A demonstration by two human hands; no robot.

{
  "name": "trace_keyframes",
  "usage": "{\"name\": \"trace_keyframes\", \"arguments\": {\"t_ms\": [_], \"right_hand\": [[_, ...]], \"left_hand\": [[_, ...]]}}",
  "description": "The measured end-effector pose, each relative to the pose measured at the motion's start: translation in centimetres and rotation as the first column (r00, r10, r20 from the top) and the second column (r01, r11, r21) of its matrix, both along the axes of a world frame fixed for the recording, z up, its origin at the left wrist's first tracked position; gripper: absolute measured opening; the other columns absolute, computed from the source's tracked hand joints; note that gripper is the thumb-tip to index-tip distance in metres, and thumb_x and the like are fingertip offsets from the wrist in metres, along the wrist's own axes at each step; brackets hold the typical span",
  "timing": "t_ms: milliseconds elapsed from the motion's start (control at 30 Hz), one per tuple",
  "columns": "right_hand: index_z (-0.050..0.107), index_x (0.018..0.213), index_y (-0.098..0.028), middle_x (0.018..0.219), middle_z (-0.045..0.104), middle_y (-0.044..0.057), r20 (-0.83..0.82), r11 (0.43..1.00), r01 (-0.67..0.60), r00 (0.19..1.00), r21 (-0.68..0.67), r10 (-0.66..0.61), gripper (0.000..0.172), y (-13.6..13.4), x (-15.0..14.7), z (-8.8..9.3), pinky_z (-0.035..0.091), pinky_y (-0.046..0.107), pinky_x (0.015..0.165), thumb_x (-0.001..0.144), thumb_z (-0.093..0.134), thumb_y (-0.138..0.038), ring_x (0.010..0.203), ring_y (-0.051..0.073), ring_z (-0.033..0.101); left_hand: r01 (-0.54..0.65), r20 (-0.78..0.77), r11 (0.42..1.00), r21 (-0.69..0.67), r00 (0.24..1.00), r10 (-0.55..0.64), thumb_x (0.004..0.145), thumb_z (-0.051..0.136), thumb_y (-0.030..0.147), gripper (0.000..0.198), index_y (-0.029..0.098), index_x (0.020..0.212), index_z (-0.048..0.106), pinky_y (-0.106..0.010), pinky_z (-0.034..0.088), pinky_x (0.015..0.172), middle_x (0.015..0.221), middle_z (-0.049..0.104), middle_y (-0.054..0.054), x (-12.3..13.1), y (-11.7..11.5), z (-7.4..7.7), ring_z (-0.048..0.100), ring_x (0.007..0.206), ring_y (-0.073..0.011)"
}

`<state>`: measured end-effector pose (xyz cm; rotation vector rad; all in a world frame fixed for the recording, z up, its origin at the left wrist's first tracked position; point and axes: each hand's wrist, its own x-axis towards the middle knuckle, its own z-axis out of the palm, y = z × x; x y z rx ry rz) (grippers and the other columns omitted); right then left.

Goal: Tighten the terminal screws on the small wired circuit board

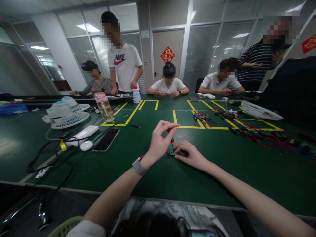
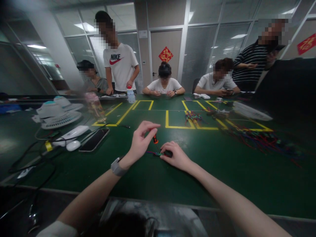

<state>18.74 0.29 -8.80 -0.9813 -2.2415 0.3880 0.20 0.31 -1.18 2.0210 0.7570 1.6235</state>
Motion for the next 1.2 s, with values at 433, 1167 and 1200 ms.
{"name": "trace_keyframes", "arguments": {"t_ms": [433,1167,1200], "right_hand": [[0.066,0.082,-0.021,0.098,0.07,0.005,-0.011,1.0,-0.001,1.0,-0.015,0.001,0.005,0.07,0.0,-0.14,0.043,0.041,0.087,0.08,0.07,-0.021,0.093,0.023,0.06],[0.066,0.082,-0.021,0.099,0.07,0.005,-0.01,1.0,0.004,1.0,-0.013,-0.004,0.003,0.11,0.02,-0.23,0.043,0.041,0.088,0.081,0.069,-0.023,0.094,0.023,0.061],[0.066,0.082,-0.021,0.098,0.07,0.005,-0.01,1.0,0.002,1.0,-0.012,-0.003,0.003,0.11,0.01,-0.22,0.043,0.041,0.088,0.081,0.069,-0.023,0.094,0.023,0.061]], "left_hand": [[0.051,-0.019,0.999,0.004,0.999,-0.051,0.088,0.06,0.018,0.028,0.021,0.115,0.066,-0.026,0.051,0.083,0.104,0.065,-0.006,0.24,0.2,-0.62,0.062,0.094,-0.0146],[-0.002,-0.026,1.0,0.002,1.0,0.002,0.092,0.056,0.025,0.023,0.021,0.111,0.068,-0.026,0.05,0.083,0.103,0.065,-0.006,0.09,-0.06,-0.25,0.063,0.094,-0.0149],[0.01,-0.027,1.0,-0.004,1.0,-0.01,0.094,0.052,0.024,0.025,0.022,0.114,0.066,-0.026,0.05,0.085,0.107,0.064,-0.006,0.08,-0.02,-0.27,0.062,0.097,-0.0153]]}}
